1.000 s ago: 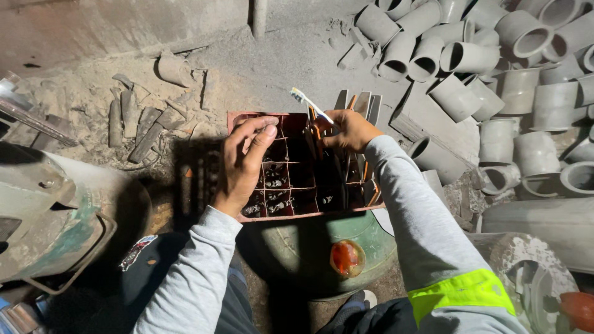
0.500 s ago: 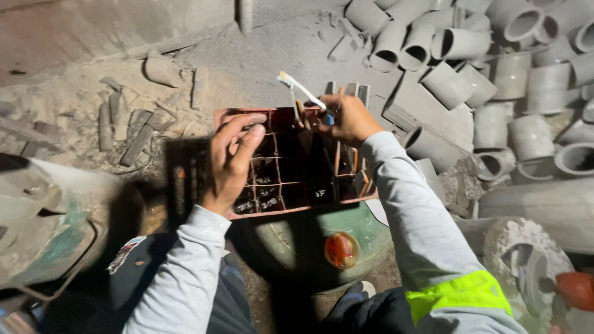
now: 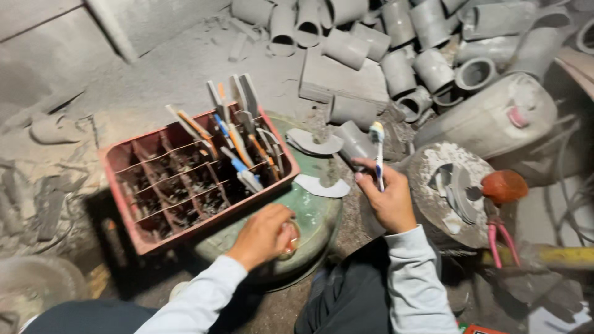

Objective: The person sits on the floor and uses a toothbrush to apply orange paint from a small container onto curved plastic pieces. They repeatedly dip the brush into the paint and coat the surfaces of several pieces, placing finished ones into a red crate.

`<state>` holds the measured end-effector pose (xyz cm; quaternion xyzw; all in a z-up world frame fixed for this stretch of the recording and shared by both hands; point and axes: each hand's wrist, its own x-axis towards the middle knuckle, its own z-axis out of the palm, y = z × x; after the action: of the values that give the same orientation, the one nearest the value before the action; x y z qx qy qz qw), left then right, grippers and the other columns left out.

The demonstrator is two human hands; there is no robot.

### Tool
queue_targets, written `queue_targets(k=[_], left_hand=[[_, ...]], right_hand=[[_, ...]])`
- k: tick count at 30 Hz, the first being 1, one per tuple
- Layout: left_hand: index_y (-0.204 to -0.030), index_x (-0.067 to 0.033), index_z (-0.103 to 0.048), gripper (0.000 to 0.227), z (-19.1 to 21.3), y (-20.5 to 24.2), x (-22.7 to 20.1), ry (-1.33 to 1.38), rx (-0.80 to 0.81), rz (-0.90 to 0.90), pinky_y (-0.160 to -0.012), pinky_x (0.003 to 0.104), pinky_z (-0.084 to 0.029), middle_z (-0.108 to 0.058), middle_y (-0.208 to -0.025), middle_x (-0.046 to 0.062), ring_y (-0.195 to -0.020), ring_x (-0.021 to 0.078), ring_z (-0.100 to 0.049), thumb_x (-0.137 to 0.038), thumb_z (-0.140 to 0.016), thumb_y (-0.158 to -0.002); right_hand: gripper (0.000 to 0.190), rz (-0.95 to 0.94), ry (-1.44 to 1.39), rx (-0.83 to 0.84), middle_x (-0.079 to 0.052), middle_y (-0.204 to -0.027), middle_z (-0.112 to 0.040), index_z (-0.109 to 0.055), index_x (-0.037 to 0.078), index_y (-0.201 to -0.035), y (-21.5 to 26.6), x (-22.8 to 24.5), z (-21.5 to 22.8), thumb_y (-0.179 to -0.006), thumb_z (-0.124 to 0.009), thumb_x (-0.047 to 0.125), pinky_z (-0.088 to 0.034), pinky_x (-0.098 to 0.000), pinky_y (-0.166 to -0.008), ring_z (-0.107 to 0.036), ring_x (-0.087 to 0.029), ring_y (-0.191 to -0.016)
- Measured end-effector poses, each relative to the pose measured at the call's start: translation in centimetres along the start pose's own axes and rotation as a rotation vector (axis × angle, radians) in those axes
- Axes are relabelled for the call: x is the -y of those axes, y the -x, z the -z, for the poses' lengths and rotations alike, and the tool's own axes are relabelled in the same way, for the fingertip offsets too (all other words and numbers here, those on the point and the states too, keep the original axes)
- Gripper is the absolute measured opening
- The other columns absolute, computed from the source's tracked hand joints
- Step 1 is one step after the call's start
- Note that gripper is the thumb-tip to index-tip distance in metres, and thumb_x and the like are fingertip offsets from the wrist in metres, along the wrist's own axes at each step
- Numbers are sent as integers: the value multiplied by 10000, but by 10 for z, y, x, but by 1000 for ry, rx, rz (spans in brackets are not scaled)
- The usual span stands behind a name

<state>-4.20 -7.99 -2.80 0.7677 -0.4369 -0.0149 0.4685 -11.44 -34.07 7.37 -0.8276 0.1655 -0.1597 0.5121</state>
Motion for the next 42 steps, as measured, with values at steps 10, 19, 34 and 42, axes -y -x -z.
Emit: queue_targets(k=[10, 19, 34, 42], left_hand=[[-1046, -63, -691, 250, -214, -102, 126, -782, 184, -79, -928, 546, -497, -664, -1098, 123, -1061, 338, -629, -151, -583, -839], [-1054, -43, -685, 214, -184, -112, 101, -605, 417, 75, -892, 531, -545, -643, -1116, 144, -1100, 360, -621, -57, -627, -848], [-986, 27, -555, 415, -19, -22, -68, -274, 93, 153, -887, 481, -501, -565, -1024, 200, -1013, 402, -558, -118, -770, -661], [-1206, -14, -650, 510, 46, 36, -83, 468, 111, 555, -820, 408, -558, -663, -1111, 174, -983, 290, -655, -325, -767, -819]], right_hand=[[237, -133, 147, -152, 41, -652, -593, -781, 70, -1081, -6, -102, 26, -894, -760, 214, -399, -257, -522, -466, -53, -581], [276, -194, 226, -243, -35, -638, -667, -788, 96, -1049, -25, -93, 28, -848, -769, 285, -477, -304, -564, -581, -108, -575], [186, -211, -269, 39, 42, -702, -619, -699, 23, -866, 9, -89, -28, -936, -700, 195, -409, -245, -563, -506, -50, -620], [178, -196, -346, 245, 47, -685, -614, -685, 23, -893, 39, -36, -52, -955, -690, 190, -365, -233, -498, -484, -36, -555]])
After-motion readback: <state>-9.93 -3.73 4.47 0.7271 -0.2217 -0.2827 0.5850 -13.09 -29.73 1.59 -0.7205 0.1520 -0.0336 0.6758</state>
